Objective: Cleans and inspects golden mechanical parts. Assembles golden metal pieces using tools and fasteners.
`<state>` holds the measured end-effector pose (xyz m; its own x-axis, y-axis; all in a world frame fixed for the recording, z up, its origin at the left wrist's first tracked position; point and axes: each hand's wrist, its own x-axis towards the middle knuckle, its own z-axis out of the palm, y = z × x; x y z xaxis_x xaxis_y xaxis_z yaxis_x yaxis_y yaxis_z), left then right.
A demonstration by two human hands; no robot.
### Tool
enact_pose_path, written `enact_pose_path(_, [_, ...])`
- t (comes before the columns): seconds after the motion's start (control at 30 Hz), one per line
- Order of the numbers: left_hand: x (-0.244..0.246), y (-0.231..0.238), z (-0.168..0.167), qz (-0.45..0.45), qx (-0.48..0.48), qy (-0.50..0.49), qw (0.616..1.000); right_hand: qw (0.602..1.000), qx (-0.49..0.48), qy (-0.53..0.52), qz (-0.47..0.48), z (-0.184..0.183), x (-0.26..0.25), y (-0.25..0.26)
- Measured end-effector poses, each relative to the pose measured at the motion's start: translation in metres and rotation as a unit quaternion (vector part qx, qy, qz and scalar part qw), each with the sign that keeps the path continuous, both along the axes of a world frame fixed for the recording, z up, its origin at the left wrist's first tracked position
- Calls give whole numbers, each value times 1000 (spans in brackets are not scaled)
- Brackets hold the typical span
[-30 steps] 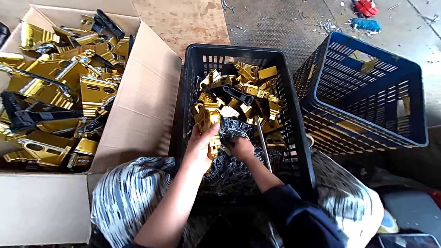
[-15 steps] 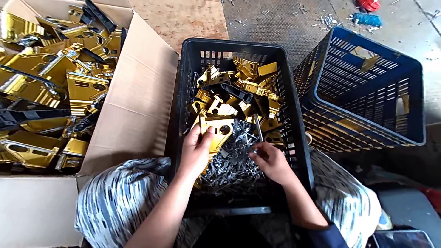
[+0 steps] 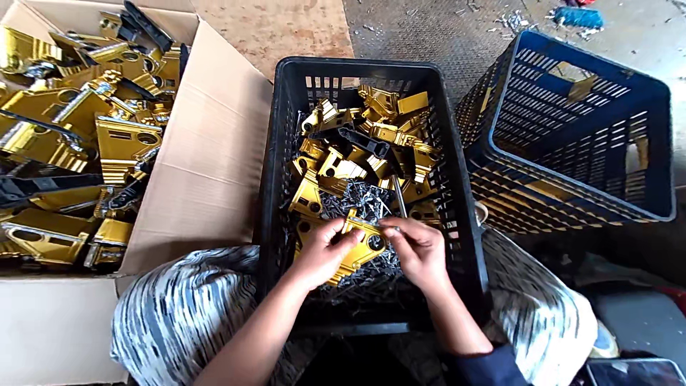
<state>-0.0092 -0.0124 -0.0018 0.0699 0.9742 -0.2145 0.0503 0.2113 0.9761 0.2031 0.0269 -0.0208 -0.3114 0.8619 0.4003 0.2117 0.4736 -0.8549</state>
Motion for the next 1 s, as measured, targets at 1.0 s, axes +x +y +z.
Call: enact_pose_path(1.0, [2,7,-6,-87,3,37,995,982,116,-149,-10,-13,-26,-17])
